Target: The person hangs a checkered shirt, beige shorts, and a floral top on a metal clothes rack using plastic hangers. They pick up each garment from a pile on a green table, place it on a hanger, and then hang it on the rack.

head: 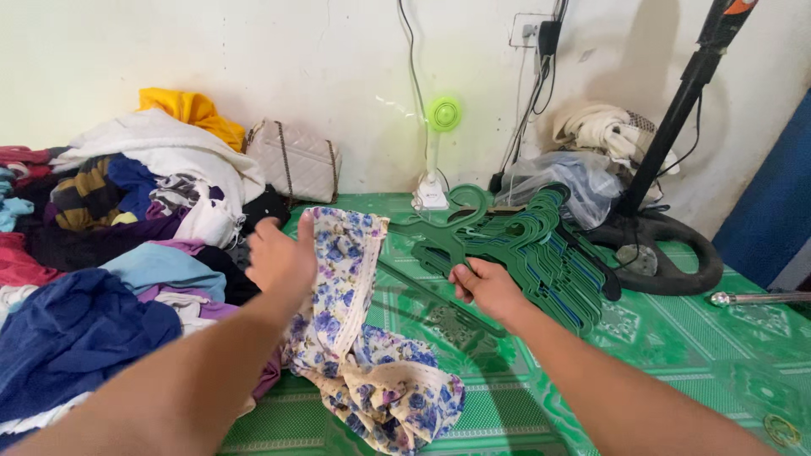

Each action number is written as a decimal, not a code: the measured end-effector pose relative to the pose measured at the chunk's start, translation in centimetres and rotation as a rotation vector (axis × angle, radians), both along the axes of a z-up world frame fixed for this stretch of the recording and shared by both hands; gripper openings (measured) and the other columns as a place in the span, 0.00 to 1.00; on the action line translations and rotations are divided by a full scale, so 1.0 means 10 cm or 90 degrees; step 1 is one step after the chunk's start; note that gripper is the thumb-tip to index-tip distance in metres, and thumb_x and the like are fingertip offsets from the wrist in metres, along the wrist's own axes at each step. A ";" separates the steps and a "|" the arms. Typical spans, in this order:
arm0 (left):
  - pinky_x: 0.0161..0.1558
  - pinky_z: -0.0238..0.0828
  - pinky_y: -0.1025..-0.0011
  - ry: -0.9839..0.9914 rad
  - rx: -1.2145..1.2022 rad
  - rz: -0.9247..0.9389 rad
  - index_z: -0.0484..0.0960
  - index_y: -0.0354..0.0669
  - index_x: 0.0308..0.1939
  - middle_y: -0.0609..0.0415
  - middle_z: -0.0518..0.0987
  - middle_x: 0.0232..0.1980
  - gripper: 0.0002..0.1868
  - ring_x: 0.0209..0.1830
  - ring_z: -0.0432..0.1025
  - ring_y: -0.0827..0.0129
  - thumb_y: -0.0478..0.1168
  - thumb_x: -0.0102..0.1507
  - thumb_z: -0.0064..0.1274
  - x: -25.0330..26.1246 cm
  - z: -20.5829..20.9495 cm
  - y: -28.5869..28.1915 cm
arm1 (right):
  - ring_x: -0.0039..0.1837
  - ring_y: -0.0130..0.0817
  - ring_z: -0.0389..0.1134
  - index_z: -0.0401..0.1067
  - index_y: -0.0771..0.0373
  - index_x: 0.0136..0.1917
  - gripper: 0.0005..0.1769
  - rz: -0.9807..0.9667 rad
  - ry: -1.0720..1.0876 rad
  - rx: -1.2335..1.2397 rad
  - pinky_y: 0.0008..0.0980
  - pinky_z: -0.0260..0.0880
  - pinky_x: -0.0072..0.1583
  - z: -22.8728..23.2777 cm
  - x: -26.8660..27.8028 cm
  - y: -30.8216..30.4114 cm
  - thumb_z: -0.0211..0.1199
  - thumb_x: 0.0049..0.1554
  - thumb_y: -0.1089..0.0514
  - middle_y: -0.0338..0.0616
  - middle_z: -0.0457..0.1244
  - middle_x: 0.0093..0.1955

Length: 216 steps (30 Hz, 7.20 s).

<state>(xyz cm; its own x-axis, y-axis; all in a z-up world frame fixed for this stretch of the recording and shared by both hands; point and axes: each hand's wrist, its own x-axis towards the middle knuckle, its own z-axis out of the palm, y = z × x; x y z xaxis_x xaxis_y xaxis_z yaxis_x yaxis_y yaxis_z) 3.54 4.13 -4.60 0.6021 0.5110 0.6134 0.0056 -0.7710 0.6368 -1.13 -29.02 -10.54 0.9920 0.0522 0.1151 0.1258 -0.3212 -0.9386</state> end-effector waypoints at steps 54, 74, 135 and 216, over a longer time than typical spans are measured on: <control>0.47 0.69 0.52 0.039 0.077 -0.328 0.86 0.53 0.46 0.48 0.83 0.45 0.16 0.47 0.76 0.48 0.54 0.65 0.51 0.16 0.76 0.03 | 0.68 0.46 0.66 0.80 0.52 0.57 0.43 0.321 0.231 -0.456 0.49 0.59 0.70 -0.09 -0.36 0.77 0.38 0.59 0.20 0.49 0.68 0.60; 0.48 0.69 0.52 0.116 0.102 -0.296 0.86 0.52 0.48 0.48 0.84 0.47 0.16 0.47 0.77 0.48 0.54 0.66 0.51 0.15 0.09 0.45 | 0.59 0.47 0.68 0.79 0.67 0.55 0.45 0.112 0.161 -0.754 0.45 0.66 0.62 0.00 0.27 -0.80 0.49 0.62 0.22 0.56 0.68 0.57; 0.58 0.58 0.54 0.035 0.160 -0.299 0.88 0.55 0.43 0.58 0.83 0.45 0.15 0.52 0.74 0.59 0.56 0.66 0.52 -0.63 0.17 -0.48 | 0.44 0.27 0.73 0.74 0.62 0.54 0.10 -0.026 -0.189 -0.262 0.32 0.71 0.50 0.79 -0.26 -0.20 0.61 0.61 0.56 0.39 0.73 0.41; 0.60 0.52 0.48 -0.023 0.237 -0.717 0.82 0.52 0.53 0.54 0.80 0.53 0.14 0.57 0.71 0.56 0.49 0.68 0.50 -3.34 0.06 -6.30 | 0.45 0.28 0.71 0.76 0.61 0.57 0.11 -0.472 -0.170 -0.313 0.33 0.69 0.49 1.04 -4.84 -5.62 0.60 0.62 0.58 0.40 0.72 0.42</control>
<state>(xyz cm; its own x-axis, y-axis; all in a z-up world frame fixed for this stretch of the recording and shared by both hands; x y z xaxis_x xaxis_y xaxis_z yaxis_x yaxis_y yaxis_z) -29.91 -58.88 -3.98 0.5779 -0.5093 0.6377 -0.8078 -0.4679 0.3585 -49.56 -85.20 -0.18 0.7348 -0.4817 0.4776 -0.0788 -0.7599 -0.6452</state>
